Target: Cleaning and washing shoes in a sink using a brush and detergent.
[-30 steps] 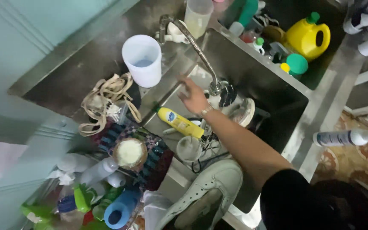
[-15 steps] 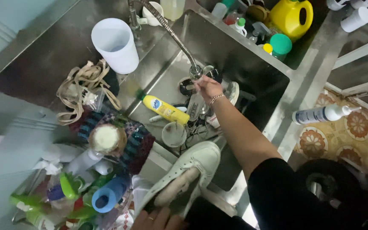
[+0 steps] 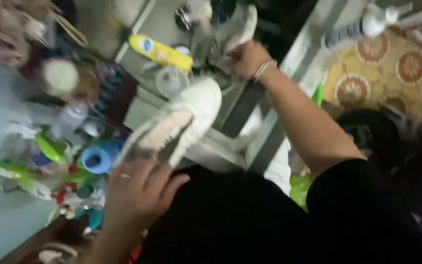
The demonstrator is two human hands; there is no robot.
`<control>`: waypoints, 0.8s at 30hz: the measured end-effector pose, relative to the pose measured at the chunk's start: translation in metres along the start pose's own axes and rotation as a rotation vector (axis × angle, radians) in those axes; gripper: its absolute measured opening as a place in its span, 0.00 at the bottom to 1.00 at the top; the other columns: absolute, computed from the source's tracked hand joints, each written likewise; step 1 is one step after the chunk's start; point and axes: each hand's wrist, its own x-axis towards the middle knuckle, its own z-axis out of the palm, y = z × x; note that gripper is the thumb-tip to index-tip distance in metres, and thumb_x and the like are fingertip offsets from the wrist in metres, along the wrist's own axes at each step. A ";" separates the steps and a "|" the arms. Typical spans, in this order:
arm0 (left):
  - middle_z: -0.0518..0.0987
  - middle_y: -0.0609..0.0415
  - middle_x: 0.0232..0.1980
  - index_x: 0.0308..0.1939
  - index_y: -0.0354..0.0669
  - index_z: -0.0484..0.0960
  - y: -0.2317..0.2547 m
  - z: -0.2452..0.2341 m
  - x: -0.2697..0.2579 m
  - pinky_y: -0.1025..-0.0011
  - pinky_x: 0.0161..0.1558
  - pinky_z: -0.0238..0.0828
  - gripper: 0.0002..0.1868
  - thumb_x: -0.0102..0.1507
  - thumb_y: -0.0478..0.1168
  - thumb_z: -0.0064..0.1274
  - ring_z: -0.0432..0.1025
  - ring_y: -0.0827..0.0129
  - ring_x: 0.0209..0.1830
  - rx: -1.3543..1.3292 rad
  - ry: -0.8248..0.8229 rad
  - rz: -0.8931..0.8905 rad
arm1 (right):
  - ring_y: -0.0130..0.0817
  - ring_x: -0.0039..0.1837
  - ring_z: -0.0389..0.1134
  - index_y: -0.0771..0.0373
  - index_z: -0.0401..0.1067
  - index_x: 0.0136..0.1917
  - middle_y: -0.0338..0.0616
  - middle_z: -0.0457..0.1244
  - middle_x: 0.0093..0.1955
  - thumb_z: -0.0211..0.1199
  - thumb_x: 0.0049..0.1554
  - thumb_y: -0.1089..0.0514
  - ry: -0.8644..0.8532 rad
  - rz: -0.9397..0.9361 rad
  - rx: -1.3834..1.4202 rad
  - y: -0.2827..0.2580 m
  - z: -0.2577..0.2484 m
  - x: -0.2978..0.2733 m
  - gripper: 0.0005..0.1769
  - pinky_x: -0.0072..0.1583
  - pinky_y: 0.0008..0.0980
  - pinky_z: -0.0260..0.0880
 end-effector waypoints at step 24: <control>0.85 0.48 0.33 0.35 0.41 0.87 0.059 0.138 -0.030 0.65 0.38 0.75 0.15 0.58 0.50 0.65 0.80 0.62 0.33 -0.675 -0.878 -0.162 | 0.32 0.42 0.77 0.51 0.77 0.66 0.43 0.75 0.47 0.64 0.58 0.55 -0.252 -0.247 0.309 -0.114 -0.075 -0.390 0.21 0.46 0.33 0.78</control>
